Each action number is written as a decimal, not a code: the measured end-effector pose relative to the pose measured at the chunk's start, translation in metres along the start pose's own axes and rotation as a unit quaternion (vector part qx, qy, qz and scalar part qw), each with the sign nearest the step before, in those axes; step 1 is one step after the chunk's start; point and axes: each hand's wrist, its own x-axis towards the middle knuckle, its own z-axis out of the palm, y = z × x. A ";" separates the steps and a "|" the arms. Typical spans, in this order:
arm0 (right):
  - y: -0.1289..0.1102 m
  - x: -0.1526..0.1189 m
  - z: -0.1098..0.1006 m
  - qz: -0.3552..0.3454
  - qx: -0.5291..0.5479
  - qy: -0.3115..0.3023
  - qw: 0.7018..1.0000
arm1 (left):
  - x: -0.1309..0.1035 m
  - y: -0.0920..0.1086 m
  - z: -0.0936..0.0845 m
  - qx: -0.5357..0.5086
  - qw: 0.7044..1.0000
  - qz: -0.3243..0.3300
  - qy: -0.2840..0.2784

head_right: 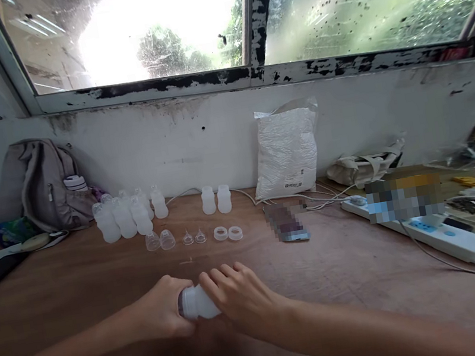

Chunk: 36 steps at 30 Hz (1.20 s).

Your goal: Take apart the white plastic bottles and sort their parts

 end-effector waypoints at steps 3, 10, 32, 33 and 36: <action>0.013 0.003 -0.005 -0.034 0.135 -0.012 0.990 | 0.003 -0.007 0.004 0.034 0.999 0.003 0.040; 0.067 0.028 -0.001 0.166 0.582 -0.290 0.742 | 0.019 -0.023 0.012 0.277 0.946 0.027 0.169; 0.075 0.039 0.001 0.052 0.517 -0.032 0.854 | 0.039 -0.045 0.013 0.085 0.975 -0.013 0.205; 0.078 0.039 -0.001 0.036 0.502 -0.030 0.864 | 0.039 -0.045 0.013 0.070 0.976 -0.010 0.205; 0.085 0.036 -0.010 -0.007 0.437 -0.019 0.899 | 0.040 -0.046 0.011 -0.003 0.982 -0.015 0.186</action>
